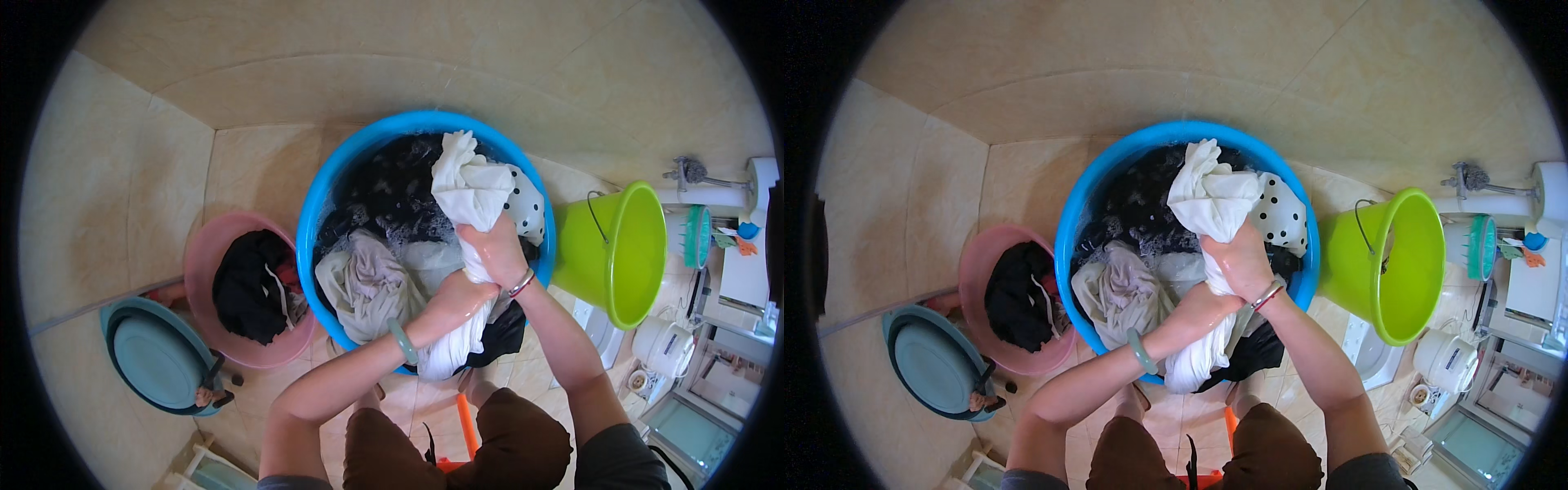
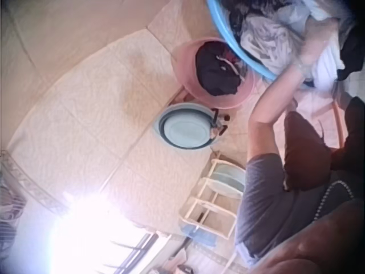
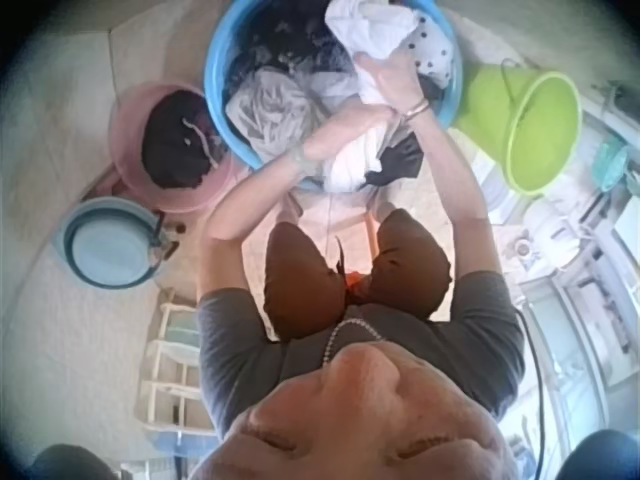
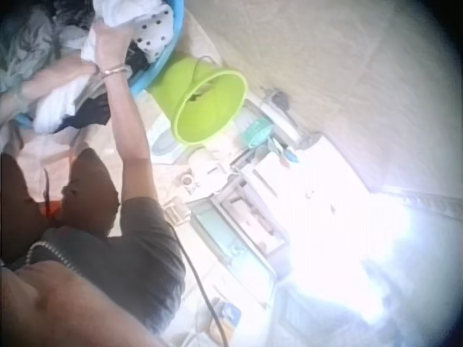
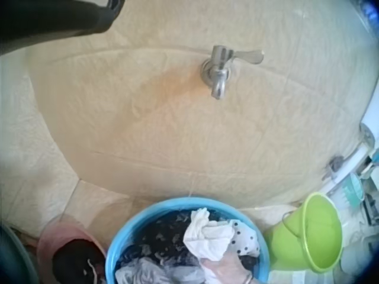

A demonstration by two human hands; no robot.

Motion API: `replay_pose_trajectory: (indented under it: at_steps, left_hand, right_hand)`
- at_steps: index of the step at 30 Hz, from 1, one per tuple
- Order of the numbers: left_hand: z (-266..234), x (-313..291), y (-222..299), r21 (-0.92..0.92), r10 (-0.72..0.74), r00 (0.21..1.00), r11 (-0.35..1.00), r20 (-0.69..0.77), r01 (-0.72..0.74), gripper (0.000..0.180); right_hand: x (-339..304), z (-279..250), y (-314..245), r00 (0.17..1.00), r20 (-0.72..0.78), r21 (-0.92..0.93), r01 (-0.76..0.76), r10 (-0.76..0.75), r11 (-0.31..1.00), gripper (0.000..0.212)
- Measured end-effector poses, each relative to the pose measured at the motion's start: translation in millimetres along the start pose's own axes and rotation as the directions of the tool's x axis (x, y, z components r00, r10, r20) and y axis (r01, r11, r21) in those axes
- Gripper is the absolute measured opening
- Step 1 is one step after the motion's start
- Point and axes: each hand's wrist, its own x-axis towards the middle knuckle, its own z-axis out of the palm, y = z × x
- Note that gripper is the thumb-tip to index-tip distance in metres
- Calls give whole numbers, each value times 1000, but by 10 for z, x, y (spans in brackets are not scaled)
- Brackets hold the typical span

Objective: The person hand-washes various garments in a blue basin filled with water. They scrub, rinse, and wring out items including a pink cloth, a blue shirt, and a white polka-dotted cloth, transferring them to a green bucket.

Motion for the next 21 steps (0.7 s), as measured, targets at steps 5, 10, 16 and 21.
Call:
replay_pose_trajectory:
  at_steps: [5, 10, 16, 21]
  left_hand:
    - [-253, -389, 396, -806, -32, 929, 487, 369, 337, 57]
    - [-408, -109, 5, -903, 89, 994, 419, -69, -101, 61]
    - [-244, -243, 327, -651, 17, 969, 738, -246, -179, 62]
    - [-254, -412, 575, -756, -63, 995, 655, -75, -16, 47]
  right_hand:
    - [-55, -20, -172, 959, 123, 438, -283, 255, 853, 55]
    - [-477, 164, -104, 984, 95, 166, -166, 152, 972, 63]
    - [-549, -217, -112, 975, 220, -217, 48, 0, 975, 51]
    - [-348, -228, 231, 924, 177, 713, -358, 339, 603, 51]
